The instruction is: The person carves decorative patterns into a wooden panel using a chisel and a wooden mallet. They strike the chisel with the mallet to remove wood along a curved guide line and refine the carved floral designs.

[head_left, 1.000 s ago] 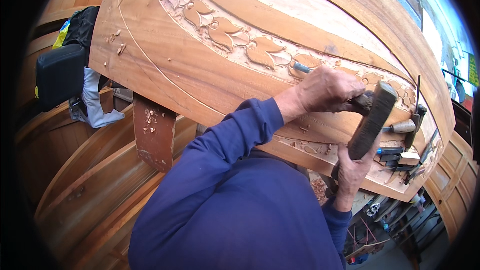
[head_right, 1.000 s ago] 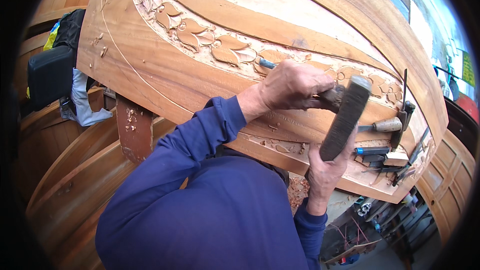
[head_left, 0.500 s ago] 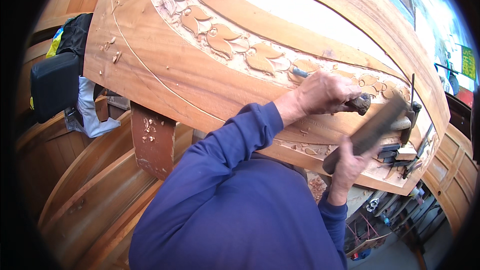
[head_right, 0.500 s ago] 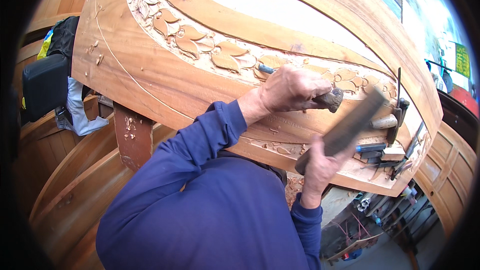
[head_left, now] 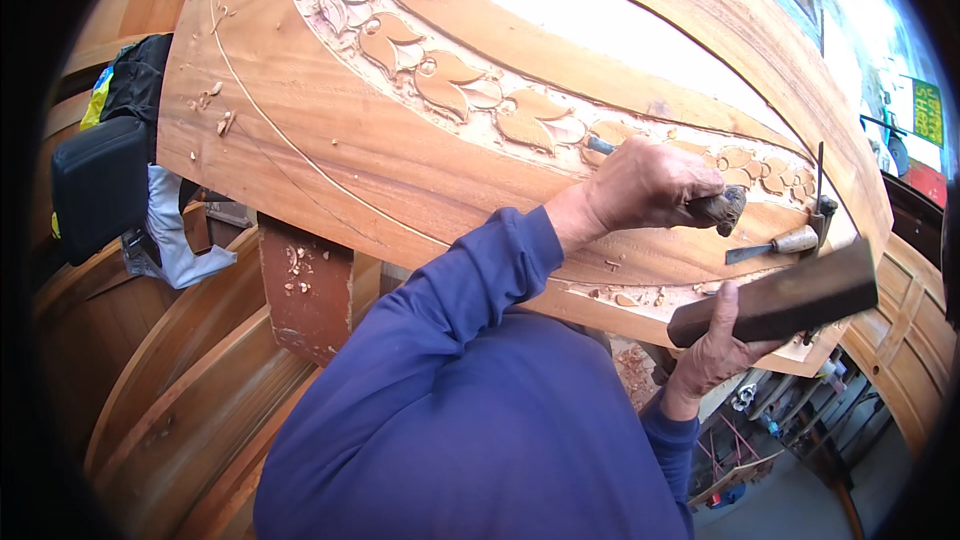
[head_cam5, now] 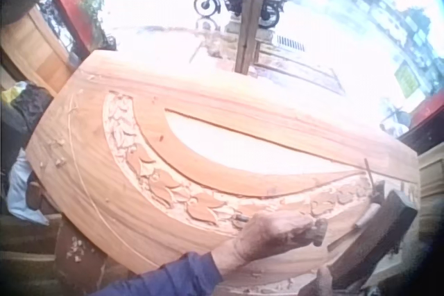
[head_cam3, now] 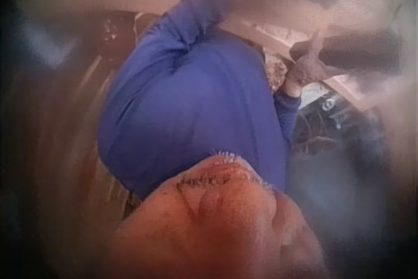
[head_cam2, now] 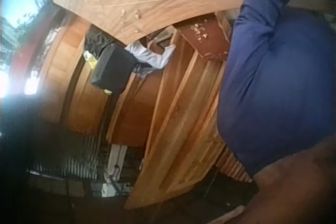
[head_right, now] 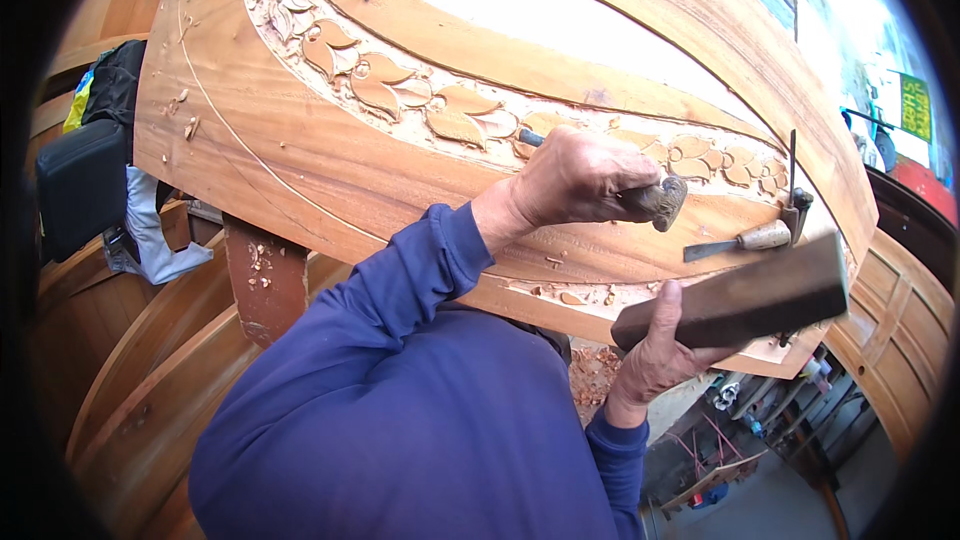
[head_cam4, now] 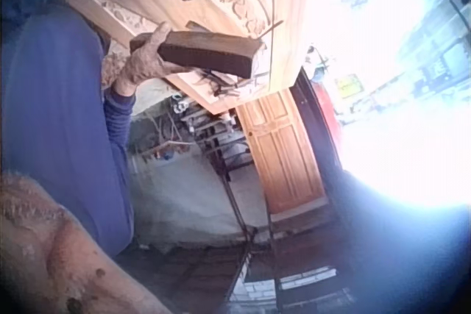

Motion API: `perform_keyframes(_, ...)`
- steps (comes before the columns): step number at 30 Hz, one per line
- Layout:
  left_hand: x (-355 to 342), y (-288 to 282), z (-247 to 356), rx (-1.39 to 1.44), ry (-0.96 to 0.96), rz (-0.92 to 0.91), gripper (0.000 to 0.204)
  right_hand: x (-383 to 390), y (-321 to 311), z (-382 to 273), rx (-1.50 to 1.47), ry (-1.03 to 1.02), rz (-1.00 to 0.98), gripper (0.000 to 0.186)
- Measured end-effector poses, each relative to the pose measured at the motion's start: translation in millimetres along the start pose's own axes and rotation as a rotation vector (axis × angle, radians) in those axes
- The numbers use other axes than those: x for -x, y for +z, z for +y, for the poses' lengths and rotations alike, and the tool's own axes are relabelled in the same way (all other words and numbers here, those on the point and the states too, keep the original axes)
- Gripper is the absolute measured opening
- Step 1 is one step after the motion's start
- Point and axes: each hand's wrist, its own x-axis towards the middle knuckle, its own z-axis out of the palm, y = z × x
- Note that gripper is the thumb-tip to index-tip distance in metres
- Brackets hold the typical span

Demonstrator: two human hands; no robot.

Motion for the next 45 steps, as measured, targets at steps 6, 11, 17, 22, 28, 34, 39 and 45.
perform_keyframes(6,-4.3,-14.0,0.2,0.118,0.017,0.084,0.030,3.2,-11.3,32.6,0.431,-0.286,-0.171,0.080)
perform_keyframes(11,-6.8,-20.3,7.0,0.139,0.008,0.072,0.026,1.9,-25.2,65.5,0.350,-0.086,0.070,0.075)
perform_keyframes(17,2.8,-21.9,-0.1,0.109,0.109,0.239,0.031,5.1,-10.4,45.5,0.429,-0.529,-0.288,0.091)
perform_keyframes(22,30.8,-89.6,60.5,-0.248,0.330,0.197,0.043,22.7,-24.3,41.4,0.346,-0.178,-0.067,0.090)
perform_keyframes(28,4.9,-7.3,43.5,-0.127,0.070,-0.104,0.048,26.4,-47.1,64.2,0.050,0.137,-0.129,0.092)
perform_keyframes(34,-7.2,15.0,8.5,-0.232,0.025,-0.158,0.048,24.6,-45.2,53.3,0.122,0.132,-0.088,0.092)
perform_keyframes(39,-6.4,5.7,5.6,-0.224,-0.002,-0.179,0.049,19.6,-46.4,46.7,0.111,0.087,-0.043,0.084)
perform_keyframes(45,-1.4,-0.9,4.3,-0.189,0.059,-0.108,0.033,-1.1,-36.1,21.3,0.067,-0.047,0.015,0.073)
